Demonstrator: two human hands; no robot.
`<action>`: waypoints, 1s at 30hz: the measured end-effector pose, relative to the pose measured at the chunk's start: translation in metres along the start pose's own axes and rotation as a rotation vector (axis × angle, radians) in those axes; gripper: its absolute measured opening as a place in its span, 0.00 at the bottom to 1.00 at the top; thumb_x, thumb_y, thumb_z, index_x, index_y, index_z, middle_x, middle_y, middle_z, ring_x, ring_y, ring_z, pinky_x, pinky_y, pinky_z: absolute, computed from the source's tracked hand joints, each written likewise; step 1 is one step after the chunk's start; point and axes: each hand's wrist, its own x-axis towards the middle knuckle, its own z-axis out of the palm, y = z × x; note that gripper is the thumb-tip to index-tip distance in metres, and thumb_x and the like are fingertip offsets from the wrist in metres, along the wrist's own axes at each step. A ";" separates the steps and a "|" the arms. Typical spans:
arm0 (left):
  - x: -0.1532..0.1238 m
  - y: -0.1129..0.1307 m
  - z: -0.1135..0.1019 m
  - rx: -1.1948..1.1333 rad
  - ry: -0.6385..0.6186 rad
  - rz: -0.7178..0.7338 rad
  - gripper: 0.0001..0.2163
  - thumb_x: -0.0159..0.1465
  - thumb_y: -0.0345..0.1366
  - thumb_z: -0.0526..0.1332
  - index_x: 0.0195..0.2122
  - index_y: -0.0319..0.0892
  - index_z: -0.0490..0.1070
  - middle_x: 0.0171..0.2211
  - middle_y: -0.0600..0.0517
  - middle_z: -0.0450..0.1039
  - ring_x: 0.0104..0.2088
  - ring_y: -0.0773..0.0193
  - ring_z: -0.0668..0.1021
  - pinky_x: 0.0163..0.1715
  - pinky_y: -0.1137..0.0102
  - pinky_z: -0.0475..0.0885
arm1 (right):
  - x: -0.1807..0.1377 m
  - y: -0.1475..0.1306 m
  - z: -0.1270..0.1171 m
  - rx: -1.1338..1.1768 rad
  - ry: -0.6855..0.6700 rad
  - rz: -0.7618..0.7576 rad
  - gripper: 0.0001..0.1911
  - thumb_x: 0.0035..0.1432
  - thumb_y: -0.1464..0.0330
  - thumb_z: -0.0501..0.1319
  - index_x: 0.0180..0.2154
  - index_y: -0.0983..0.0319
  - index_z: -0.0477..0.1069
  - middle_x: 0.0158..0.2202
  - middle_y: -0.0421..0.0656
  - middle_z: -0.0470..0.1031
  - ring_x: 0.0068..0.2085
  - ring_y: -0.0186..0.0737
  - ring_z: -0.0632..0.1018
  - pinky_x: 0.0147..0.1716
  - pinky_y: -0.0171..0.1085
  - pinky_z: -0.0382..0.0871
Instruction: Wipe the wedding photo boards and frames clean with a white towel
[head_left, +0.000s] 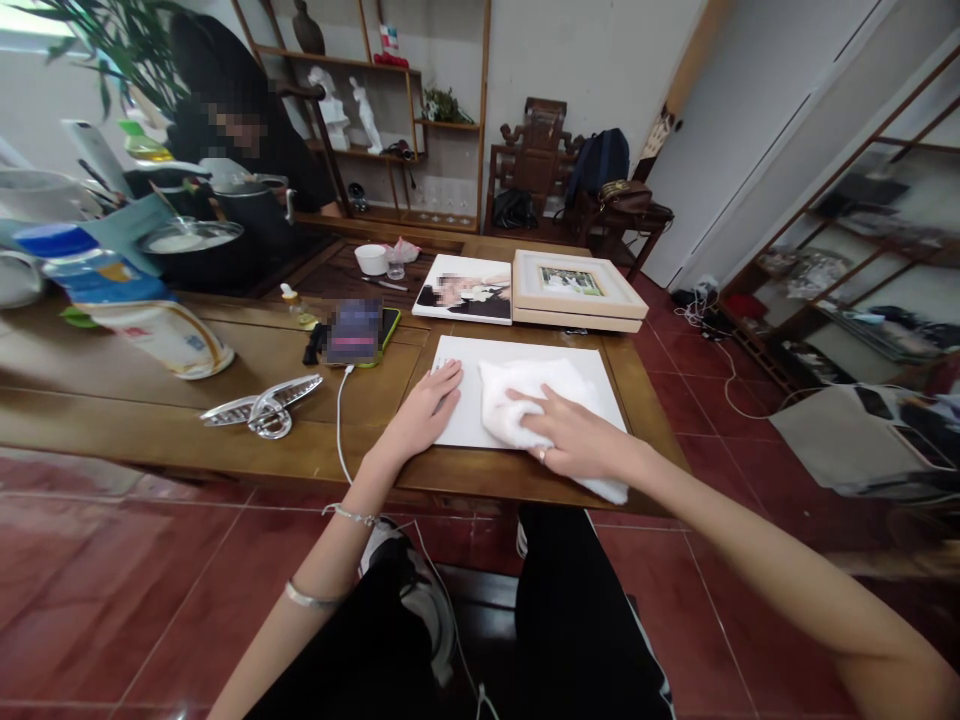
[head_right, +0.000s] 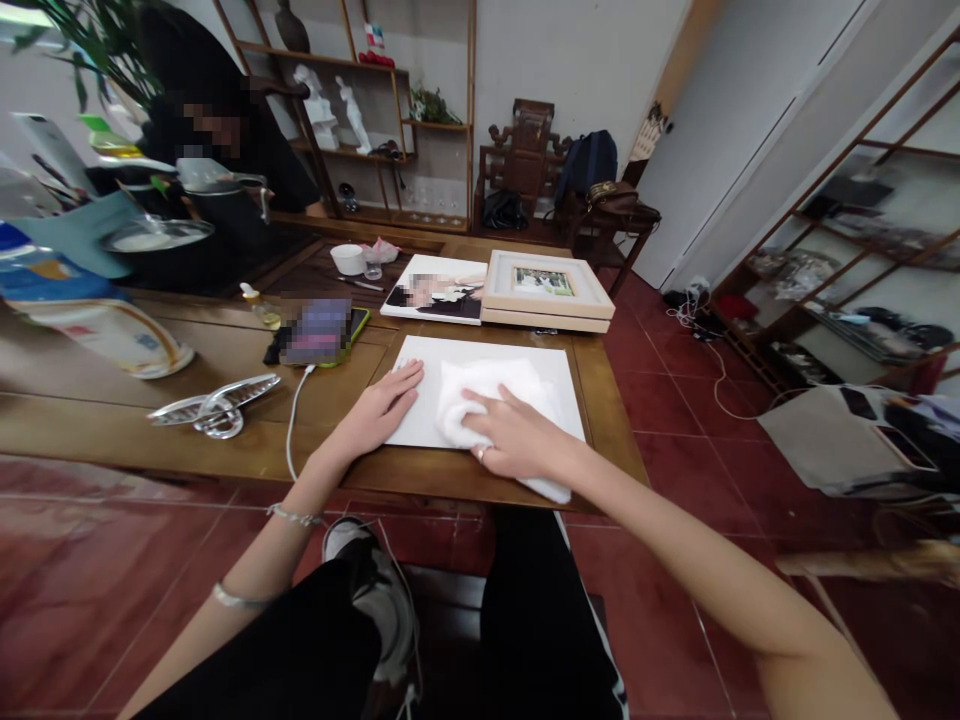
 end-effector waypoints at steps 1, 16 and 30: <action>0.000 0.001 0.000 -0.002 0.004 -0.003 0.22 0.69 0.42 0.46 0.57 0.34 0.67 0.62 0.40 0.60 0.64 0.55 0.61 0.64 0.56 0.53 | 0.008 0.008 0.002 -0.009 0.032 0.030 0.12 0.54 0.75 0.54 0.39 0.62 0.72 0.57 0.52 0.69 0.64 0.52 0.60 0.61 0.56 0.51; -0.003 0.010 -0.006 -0.121 0.208 0.016 0.25 0.71 0.45 0.39 0.62 0.37 0.60 0.65 0.46 0.55 0.65 0.61 0.59 0.64 0.63 0.54 | 0.057 -0.024 0.022 -0.086 0.067 -0.190 0.12 0.54 0.73 0.56 0.40 0.63 0.73 0.48 0.53 0.75 0.65 0.53 0.57 0.60 0.64 0.45; 0.000 -0.001 0.002 -0.048 0.063 0.009 0.21 0.67 0.41 0.50 0.55 0.35 0.69 0.60 0.40 0.64 0.62 0.53 0.65 0.63 0.55 0.56 | 0.041 0.022 -0.008 0.008 0.081 0.203 0.12 0.59 0.70 0.51 0.39 0.64 0.72 0.40 0.52 0.77 0.45 0.56 0.74 0.53 0.56 0.57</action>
